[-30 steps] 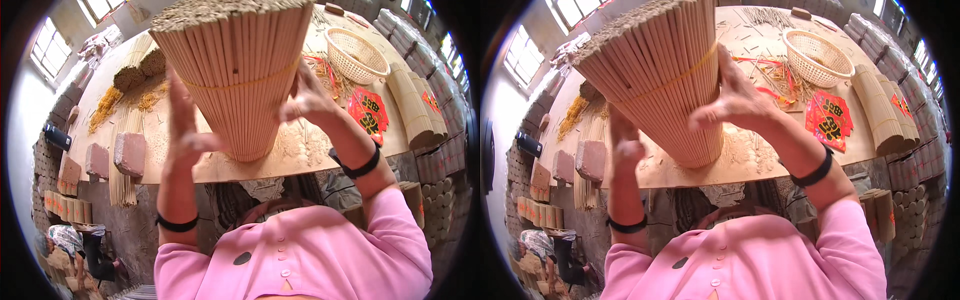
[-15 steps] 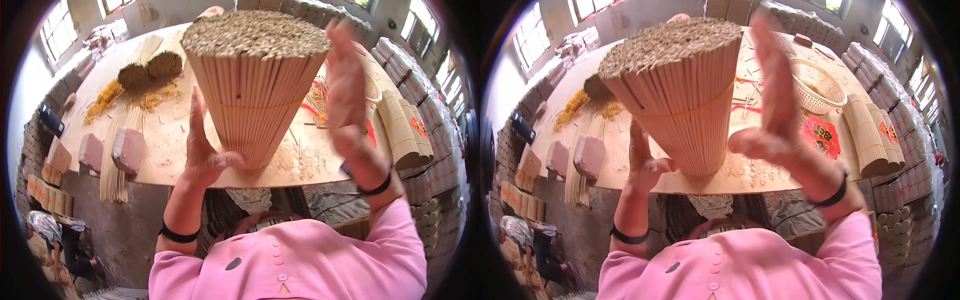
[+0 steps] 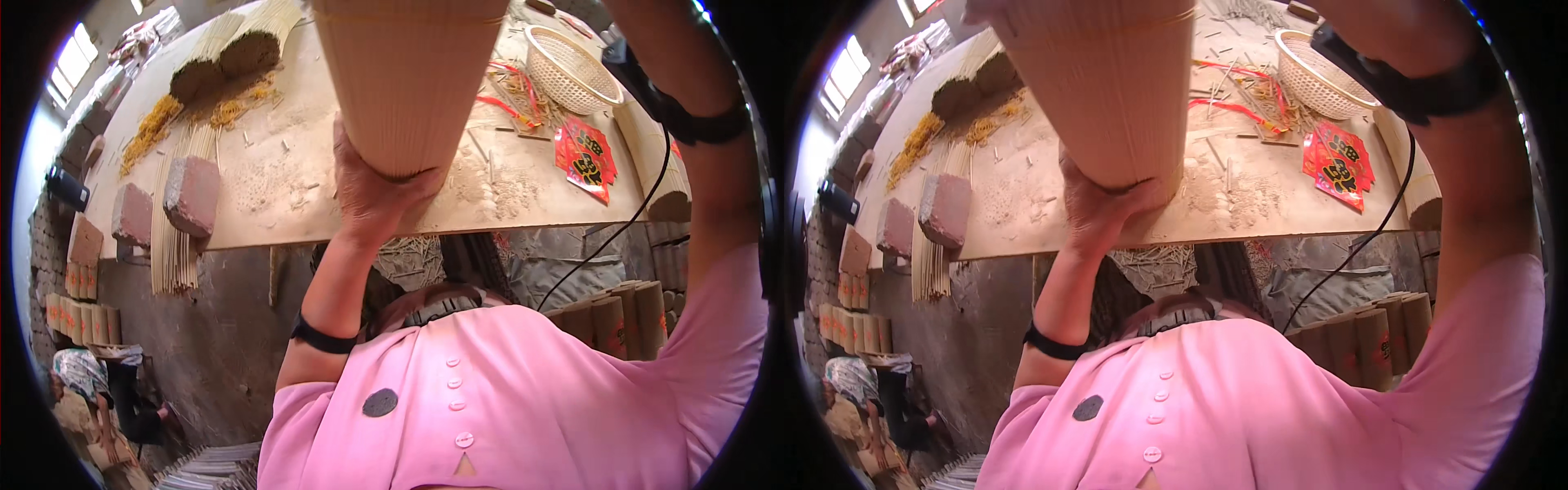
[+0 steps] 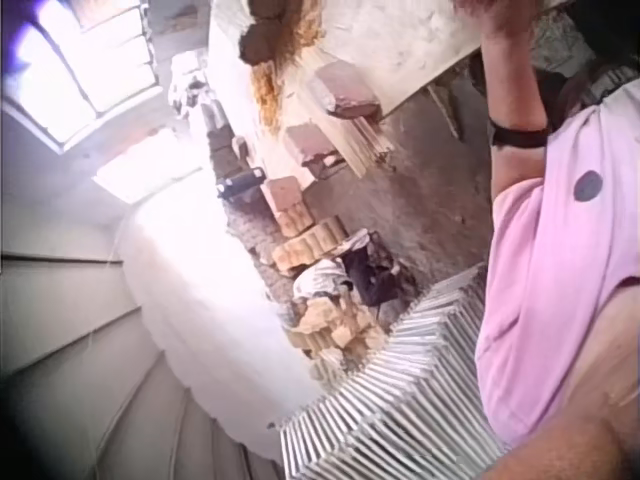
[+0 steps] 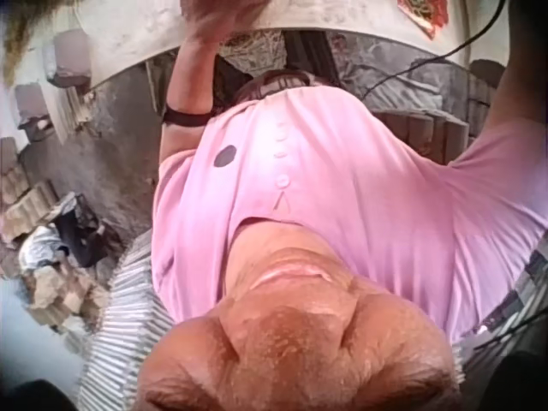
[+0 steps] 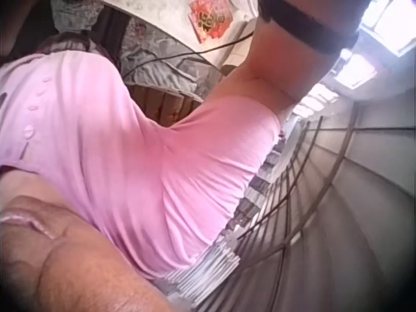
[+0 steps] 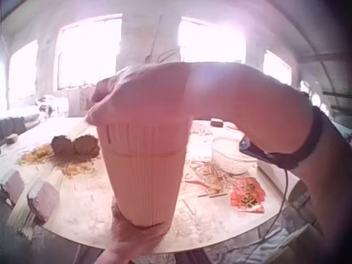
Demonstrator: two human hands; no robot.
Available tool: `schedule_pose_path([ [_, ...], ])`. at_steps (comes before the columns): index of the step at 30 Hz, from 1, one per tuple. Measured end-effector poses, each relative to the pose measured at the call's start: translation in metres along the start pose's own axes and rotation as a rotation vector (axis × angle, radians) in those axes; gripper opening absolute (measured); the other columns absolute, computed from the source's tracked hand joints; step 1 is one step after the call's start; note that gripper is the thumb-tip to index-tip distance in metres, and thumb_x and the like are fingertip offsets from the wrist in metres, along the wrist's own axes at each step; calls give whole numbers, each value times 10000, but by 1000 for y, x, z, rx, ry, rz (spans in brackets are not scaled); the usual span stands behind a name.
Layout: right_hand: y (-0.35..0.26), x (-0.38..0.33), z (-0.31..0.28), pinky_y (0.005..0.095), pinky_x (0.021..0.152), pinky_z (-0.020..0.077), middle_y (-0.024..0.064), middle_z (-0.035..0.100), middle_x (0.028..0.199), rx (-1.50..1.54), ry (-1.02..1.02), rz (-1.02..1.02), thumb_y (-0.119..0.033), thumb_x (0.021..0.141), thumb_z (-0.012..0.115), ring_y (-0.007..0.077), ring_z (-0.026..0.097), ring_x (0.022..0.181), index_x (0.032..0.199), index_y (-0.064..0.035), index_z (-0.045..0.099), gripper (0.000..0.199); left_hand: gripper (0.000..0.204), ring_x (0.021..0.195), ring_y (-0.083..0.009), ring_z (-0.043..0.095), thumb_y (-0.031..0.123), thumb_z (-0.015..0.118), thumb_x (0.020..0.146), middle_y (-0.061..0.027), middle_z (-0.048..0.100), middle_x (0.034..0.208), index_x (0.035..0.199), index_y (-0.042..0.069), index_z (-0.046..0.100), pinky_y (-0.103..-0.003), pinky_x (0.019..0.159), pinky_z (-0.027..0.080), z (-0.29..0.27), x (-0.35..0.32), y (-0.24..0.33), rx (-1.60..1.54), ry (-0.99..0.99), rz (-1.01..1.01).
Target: Bundling incense sticks together using rubber bands and applying decorative labels.
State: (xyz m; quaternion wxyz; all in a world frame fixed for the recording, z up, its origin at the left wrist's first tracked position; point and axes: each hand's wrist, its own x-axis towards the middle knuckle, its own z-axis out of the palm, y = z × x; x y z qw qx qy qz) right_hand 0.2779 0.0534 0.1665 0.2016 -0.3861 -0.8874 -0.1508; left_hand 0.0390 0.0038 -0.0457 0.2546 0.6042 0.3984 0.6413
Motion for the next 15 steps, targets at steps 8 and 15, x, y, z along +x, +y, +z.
schedule_pose_path([
  [8,27,-4,49,429,1198,186,153,271,1575,1085,675,140,-492,766,750,295,228,1472,1540,-46,205,1046,1348,1490,-338,176,278,909,590,-255,196,1593,1578,79,14,-440,1175,247,-56,47,25,-223,-142,123],
  [15,-74,-5,128,396,1057,423,137,530,1319,1593,472,225,-301,589,911,230,501,1251,1391,24,386,1012,1036,1279,-270,449,459,786,671,-158,406,1415,1460,0,298,-426,1047,414,-33,88,20,-218,-120,98],
])
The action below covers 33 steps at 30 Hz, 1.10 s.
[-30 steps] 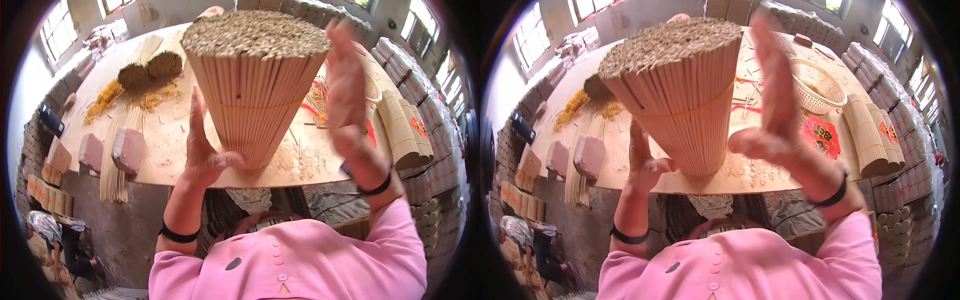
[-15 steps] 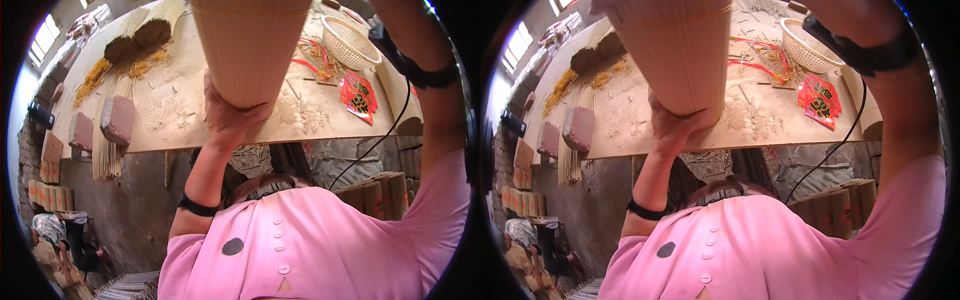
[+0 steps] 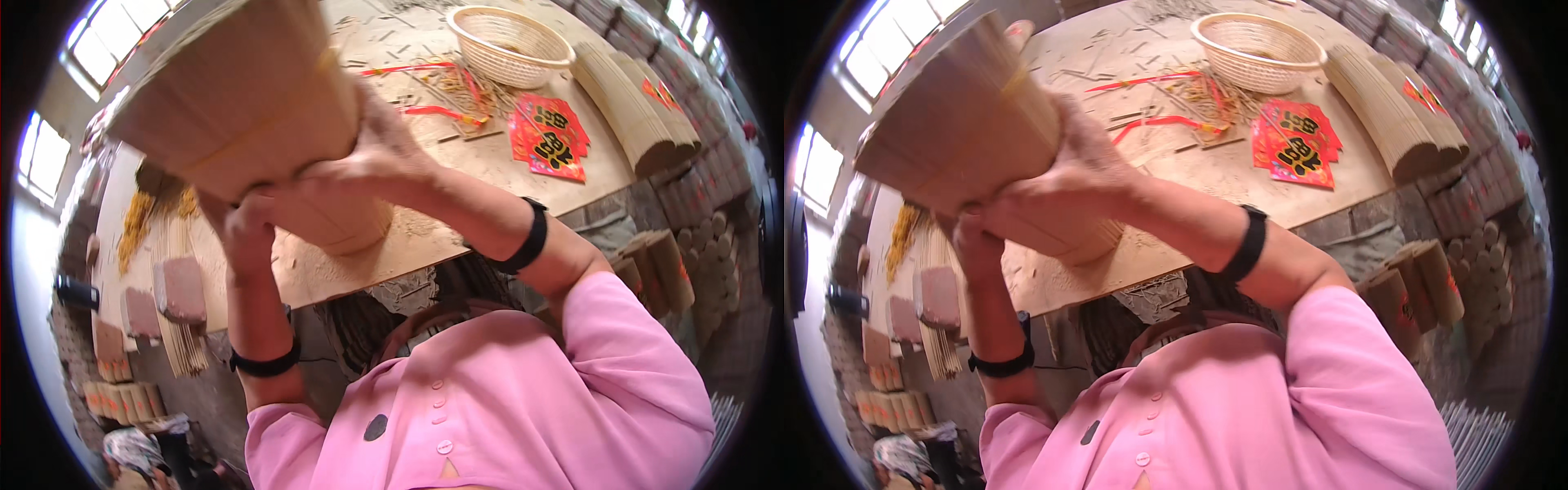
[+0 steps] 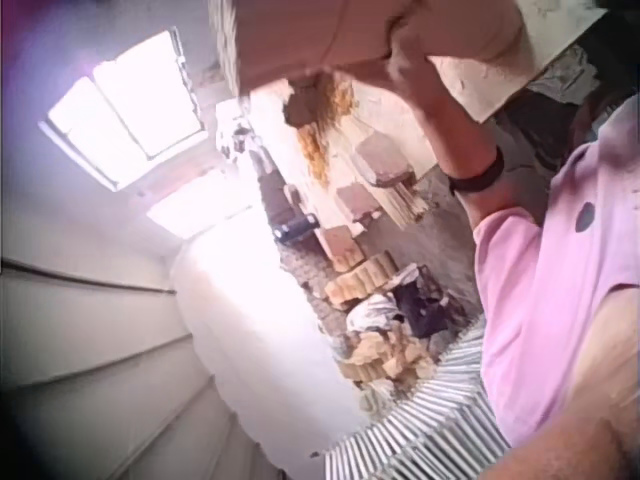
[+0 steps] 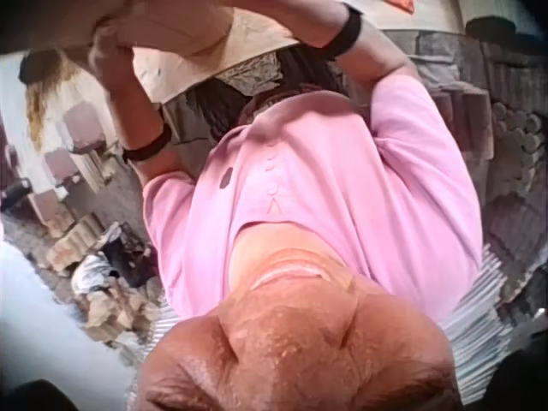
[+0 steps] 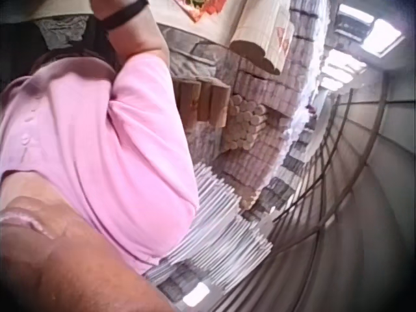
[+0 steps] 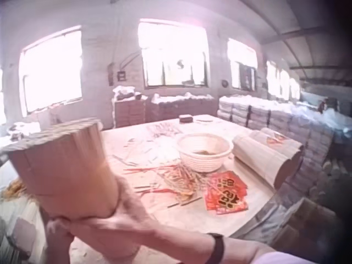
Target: Bundling incense sticks together using rubber bands and applying decorative labels.
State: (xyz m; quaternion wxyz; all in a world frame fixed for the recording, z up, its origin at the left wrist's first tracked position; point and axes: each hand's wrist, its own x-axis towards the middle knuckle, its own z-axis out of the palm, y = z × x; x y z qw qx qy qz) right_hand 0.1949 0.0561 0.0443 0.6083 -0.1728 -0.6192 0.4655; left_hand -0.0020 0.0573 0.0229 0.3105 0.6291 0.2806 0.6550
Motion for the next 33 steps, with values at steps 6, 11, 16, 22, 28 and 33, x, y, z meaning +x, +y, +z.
schedule_pose_path([
  [6,-34,-9,-2,378,1040,434,138,565,1266,-214,41,35,-348,536,942,222,538,1201,1390,17,385,1083,1092,1341,-383,418,526,777,720,-203,338,1482,1512,39,205,-528,1090,435,-5,-3,2,-176,-65,-47],
  [11,3,-32,-12,362,1000,463,194,627,1139,-273,122,-103,-339,627,896,264,600,1142,1344,44,482,912,1144,1385,-310,357,670,688,761,-214,366,1479,1522,-15,179,-461,1157,276,-9,-24,-16,247,-14,216],
  [16,18,-42,-110,427,988,465,225,608,1235,-1031,380,102,-387,848,733,321,587,1168,1319,45,538,668,1025,1391,-347,362,669,546,887,-278,367,1480,1505,-69,192,-489,1154,268,-3,-42,28,318,309,433],
  [22,49,-59,-193,421,843,507,175,669,1027,-1514,442,625,-307,871,692,307,658,953,1019,-61,707,288,886,1298,-376,495,529,603,915,-296,468,1394,1452,-101,287,-445,1037,446,23,-109,42,391,183,249],
  [28,54,-60,-200,412,756,525,122,687,944,-1292,519,206,-247,880,678,292,674,863,888,-66,697,183,766,1178,-372,562,361,681,897,-292,514,1277,1382,-134,356,-410,963,501,34,-133,44,630,117,344],
  [33,-21,-75,-120,240,611,477,38,645,729,-1017,563,5,-18,890,668,73,564,649,892,-13,675,9,627,958,-273,586,263,703,889,-204,541,1114,1279,-143,427,-338,837,521,40,-131,85,825,138,594],
])
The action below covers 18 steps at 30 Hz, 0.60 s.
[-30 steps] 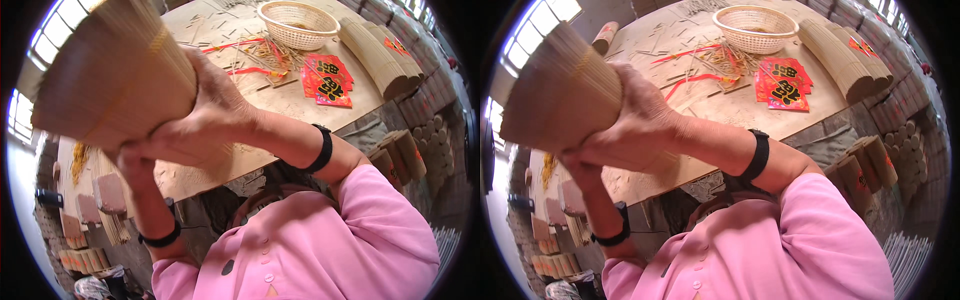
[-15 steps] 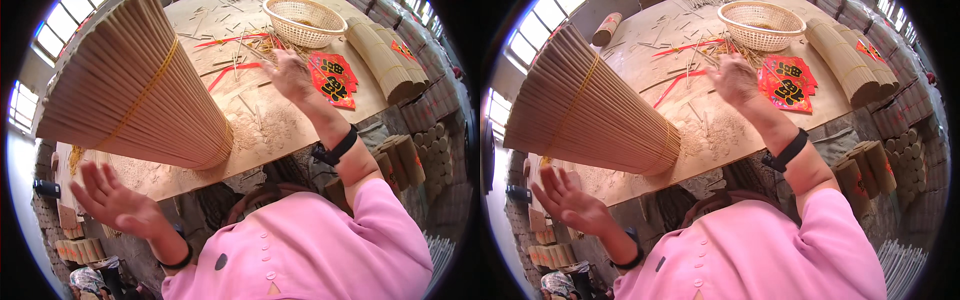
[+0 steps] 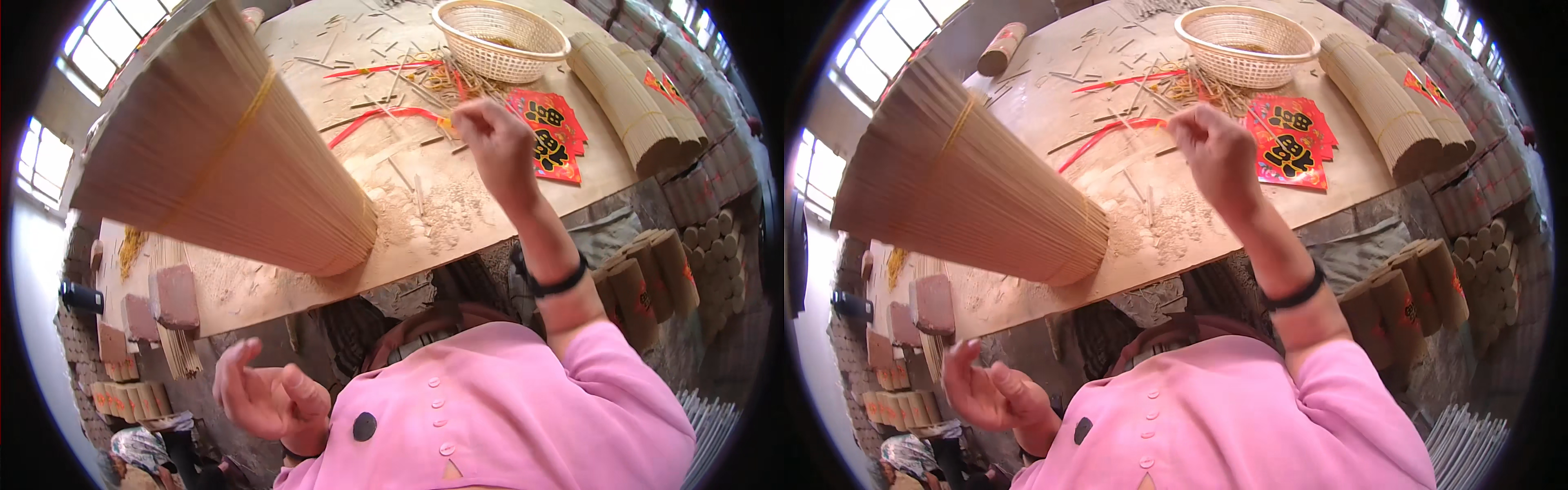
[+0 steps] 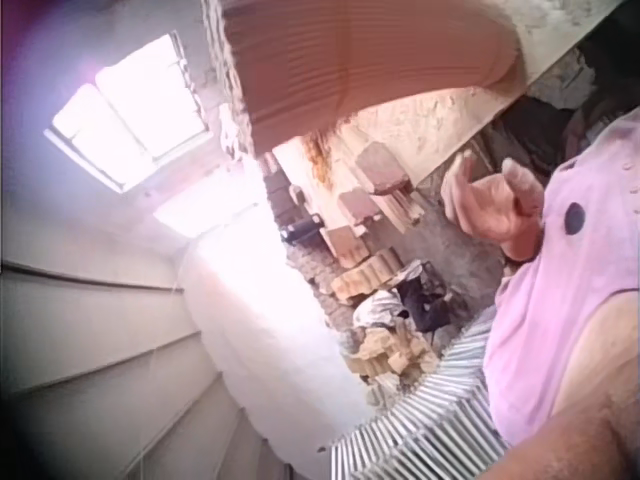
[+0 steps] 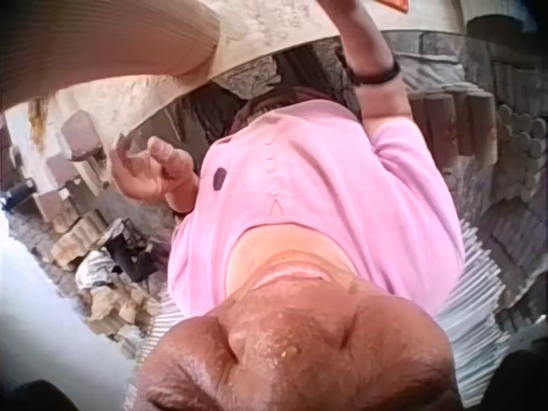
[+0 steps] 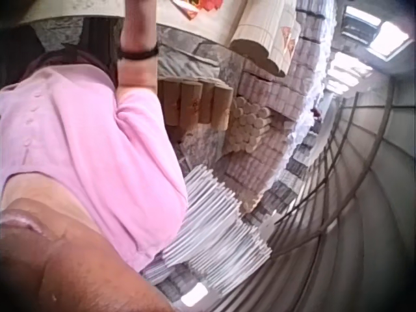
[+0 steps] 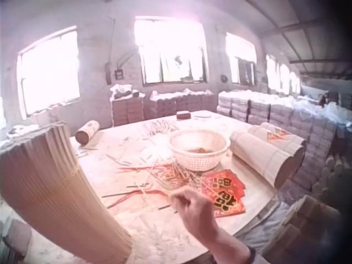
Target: Bundling incense sticks together using rubber bands and applying decorative labels.
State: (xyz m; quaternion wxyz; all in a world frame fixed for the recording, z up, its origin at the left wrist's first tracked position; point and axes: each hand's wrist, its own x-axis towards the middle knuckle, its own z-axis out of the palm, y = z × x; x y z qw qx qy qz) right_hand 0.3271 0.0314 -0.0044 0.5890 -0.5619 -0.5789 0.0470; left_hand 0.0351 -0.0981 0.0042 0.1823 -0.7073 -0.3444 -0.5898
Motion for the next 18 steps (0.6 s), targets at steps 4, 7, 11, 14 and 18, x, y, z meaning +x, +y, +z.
schedule_pose_path([
  [4,-81,-79,-27,250,592,475,55,661,797,402,-474,-155,86,829,667,107,602,666,935,-14,692,148,781,1086,-318,634,377,880,718,-192,653,1185,1269,-80,568,-376,938,492,9,1,22,-296,-488,-394],
  [7,-101,-104,-27,254,672,494,63,678,854,481,-491,-229,47,850,703,121,632,746,964,-9,678,129,434,1034,-242,660,110,749,859,-182,676,1070,1221,-68,590,-372,919,508,18,-1,30,-728,-407,-676],
  [11,-106,-109,-15,289,817,526,47,657,875,684,-474,125,-15,944,623,140,648,806,1023,-19,614,79,210,906,-225,675,-21,573,924,-160,685,941,1126,-57,614,-334,810,542,11,2,26,-1606,-124,-1037],
  [14,-114,-111,-14,335,891,525,38,631,847,1420,-634,711,-65,991,559,136,638,789,1031,-37,567,50,203,728,-186,655,-54,510,888,-116,644,826,1030,-61,655,-300,683,523,-7,4,16,-1856,-349,-818],
  [18,-131,-117,-21,323,883,510,37,603,737,1373,-652,537,-91,960,592,129,587,659,989,-20,549,88,238,617,-64,541,31,613,929,-24,569,751,1152,-11,688,-219,599,459,-20,-1,1,-529,-522,-601],
])
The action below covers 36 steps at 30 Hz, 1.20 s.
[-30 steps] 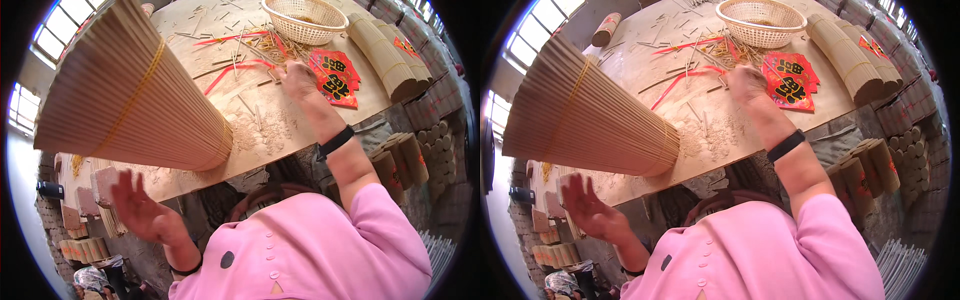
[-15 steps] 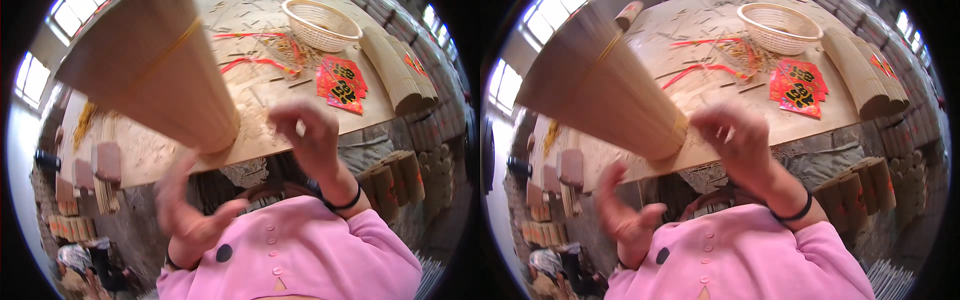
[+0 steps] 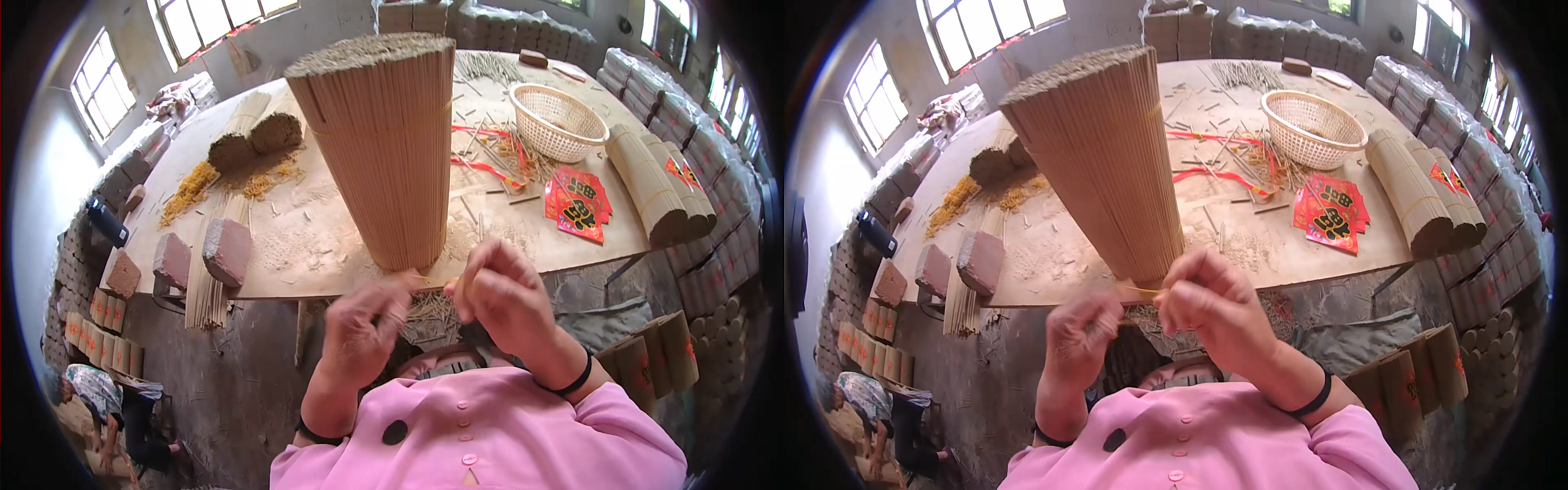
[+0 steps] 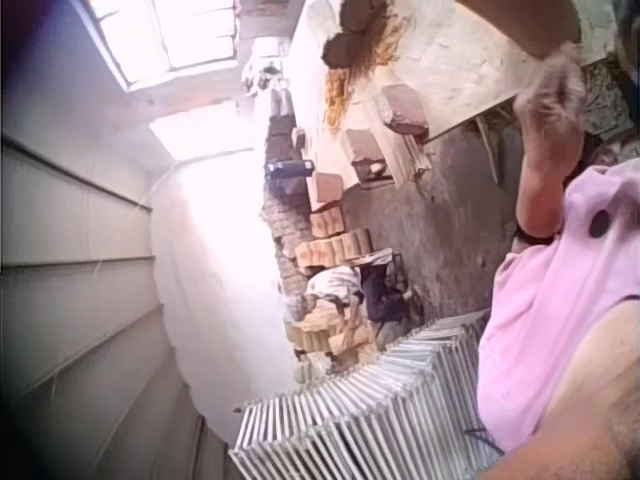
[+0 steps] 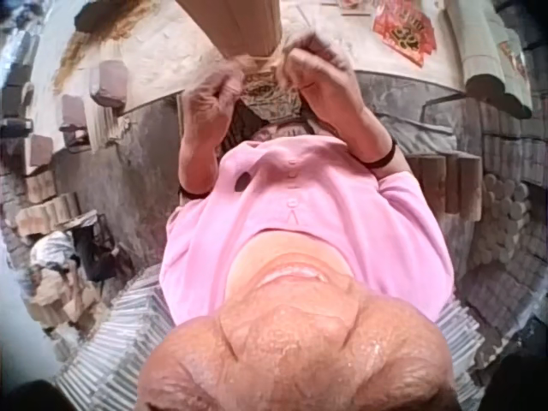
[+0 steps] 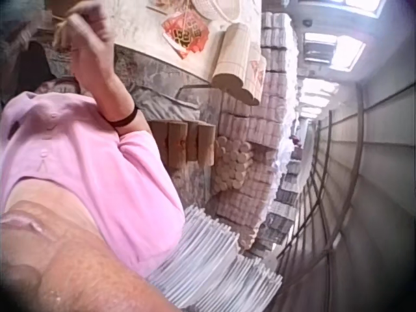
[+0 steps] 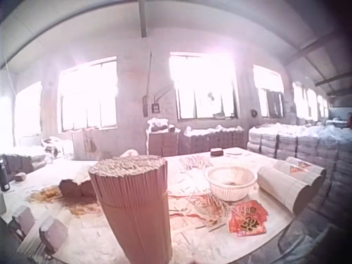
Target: Bundling incense sticks together using rubber bands and applying decorative labels.
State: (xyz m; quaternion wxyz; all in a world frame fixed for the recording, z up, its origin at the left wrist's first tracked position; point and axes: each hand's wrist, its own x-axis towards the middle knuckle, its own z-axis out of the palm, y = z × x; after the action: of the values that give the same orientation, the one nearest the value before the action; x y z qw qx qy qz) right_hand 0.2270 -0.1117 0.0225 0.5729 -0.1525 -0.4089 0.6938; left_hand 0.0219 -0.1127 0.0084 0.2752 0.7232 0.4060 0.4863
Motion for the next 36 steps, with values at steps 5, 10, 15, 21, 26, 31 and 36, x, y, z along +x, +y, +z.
schedule_pose_path([
  [5,22,2,20,402,903,474,36,588,786,-1335,-617,-533,-102,825,691,214,617,786,914,-117,626,111,355,629,-70,534,120,628,962,-7,564,725,1293,-6,605,-232,594,479,-32,8,-16,-406,534,-102],
  [10,34,-3,22,396,889,460,27,565,787,-1435,-427,-733,-150,773,743,220,604,794,896,-143,661,148,453,776,-105,606,189,610,980,-37,633,900,1385,14,507,-299,698,572,-60,17,-5,-1175,644,-124],
  [15,25,-1,33,392,713,524,101,595,875,-1522,-461,-459,-159,825,733,287,627,759,1204,-101,621,400,721,1222,-271,575,-51,583,936,-211,363,1507,1545,28,205,-345,884,568,-31,26,14,-422,584,69],
  [21,-6,-1,39,262,625,514,59,597,870,-1056,-348,-327,-16,876,670,121,598,711,1417,-70,502,569,751,1215,-334,576,33,647,922,-289,379,1475,1526,-31,204,-334,815,601,-39,56,72,196,394,663],
  [26,-37,11,31,254,684,485,21,576,899,-795,-94,-362,-52,943,605,87,553,757,1447,0,444,531,857,835,-240,707,66,723,831,-241,523,1379,1523,-28,226,-282,579,556,-49,62,96,1101,227,415],
  [31,-88,27,56,189,581,400,-30,536,812,-926,-158,-89,-182,990,588,28,476,660,1444,-14,456,503,413,636,-187,612,130,575,777,-188,654,860,1123,-89,634,-330,477,485,-2,34,96,1543,-236,879],
  [36,-115,3,91,228,615,486,2,597,784,-632,-452,55,-377,975,622,61,591,697,1413,82,435,662,199,693,-168,531,191,567,856,-64,559,794,841,-3,608,-326,582,497,8,31,138,1426,-773,1085],
])
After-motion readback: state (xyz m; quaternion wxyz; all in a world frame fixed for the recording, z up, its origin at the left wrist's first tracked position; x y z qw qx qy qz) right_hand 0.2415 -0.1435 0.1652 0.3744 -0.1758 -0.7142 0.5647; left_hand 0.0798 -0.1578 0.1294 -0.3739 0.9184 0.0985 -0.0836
